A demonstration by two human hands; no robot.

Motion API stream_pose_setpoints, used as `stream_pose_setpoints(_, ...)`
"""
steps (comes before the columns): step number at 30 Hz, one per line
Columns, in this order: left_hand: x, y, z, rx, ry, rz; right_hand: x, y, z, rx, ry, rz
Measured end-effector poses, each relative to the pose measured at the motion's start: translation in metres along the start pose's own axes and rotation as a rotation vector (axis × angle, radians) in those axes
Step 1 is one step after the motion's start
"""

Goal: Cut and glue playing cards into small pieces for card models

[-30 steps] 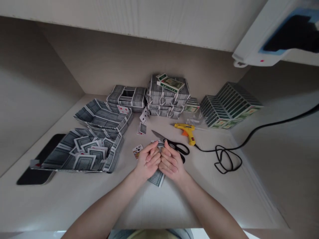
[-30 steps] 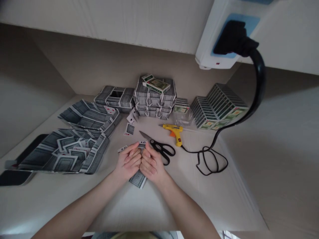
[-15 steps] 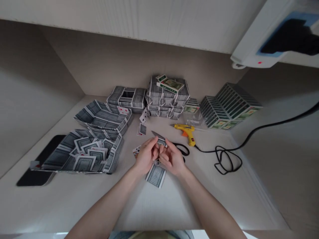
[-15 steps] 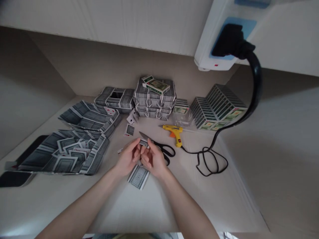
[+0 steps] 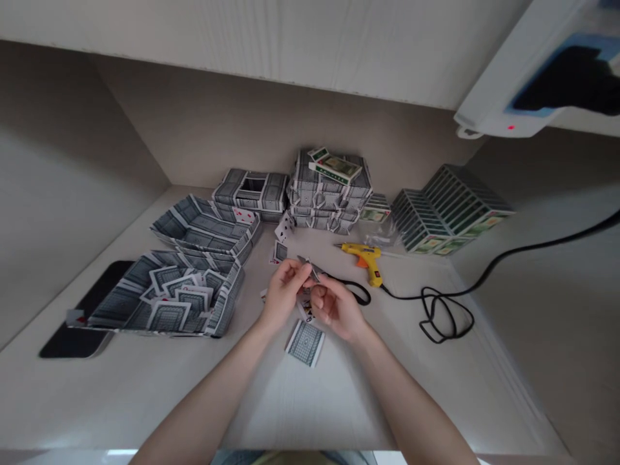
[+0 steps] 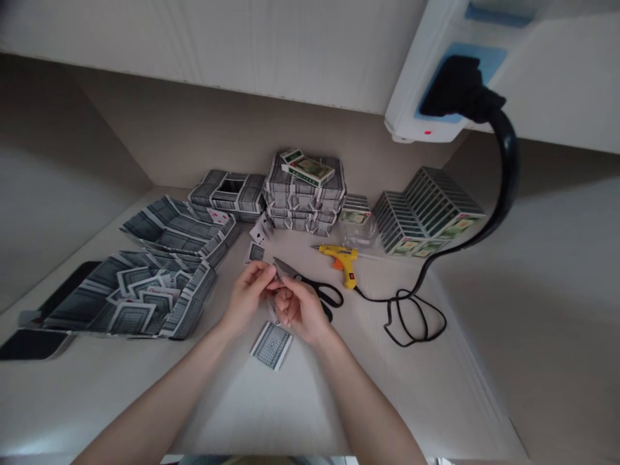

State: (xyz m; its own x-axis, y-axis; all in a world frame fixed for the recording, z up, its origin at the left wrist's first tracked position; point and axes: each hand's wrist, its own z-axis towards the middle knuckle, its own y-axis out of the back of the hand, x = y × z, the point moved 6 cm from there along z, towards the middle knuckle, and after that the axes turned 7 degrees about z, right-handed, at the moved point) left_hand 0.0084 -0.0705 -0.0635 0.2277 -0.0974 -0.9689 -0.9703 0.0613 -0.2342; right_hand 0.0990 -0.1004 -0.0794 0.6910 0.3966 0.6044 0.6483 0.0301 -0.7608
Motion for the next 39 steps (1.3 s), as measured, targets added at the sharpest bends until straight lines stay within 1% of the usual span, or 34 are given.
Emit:
stream_pose_setpoints(4,0.004,-0.001,0.001,0.020,0.027,-0.033,0.003,0.003,0.001,-0.016,0.041,-0.005)
stream_pose_setpoints(12,0.014,-0.005,0.003,0.100,0.117,-0.082,0.002,0.005,0.002,-0.053,0.021,-0.021)
stream_pose_setpoints(21,0.012,-0.003,0.002,0.117,0.104,-0.050,0.007,0.002,-0.002,-0.100,0.057,-0.081)
stream_pose_setpoints(25,0.015,-0.003,0.003,0.110,0.126,-0.085,0.006,0.004,-0.001,-0.103,0.065,-0.153)
stream_pose_setpoints(28,0.017,-0.003,0.004,0.097,0.139,-0.117,0.006,0.006,-0.001,-0.118,0.079,-0.162)
stream_pose_setpoints(32,0.018,-0.005,0.003,0.121,0.151,-0.136,0.005,0.007,0.000,-0.136,0.080,-0.169)
stream_pose_setpoints(34,0.018,-0.005,0.003,0.119,0.150,-0.112,0.007,0.008,0.000,-0.158,0.096,-0.258)
stream_pose_setpoints(35,0.018,-0.004,0.003,0.111,0.146,-0.086,0.009,0.009,-0.001,-0.167,0.106,-0.347)
stream_pose_setpoints(37,0.015,0.000,0.004,0.067,0.116,-0.013,0.017,0.010,-0.003,-0.181,0.150,-0.591)
stream_pose_setpoints(39,0.010,0.005,0.006,-0.003,0.068,0.068,0.032,0.013,-0.007,-0.215,0.230,-0.853)
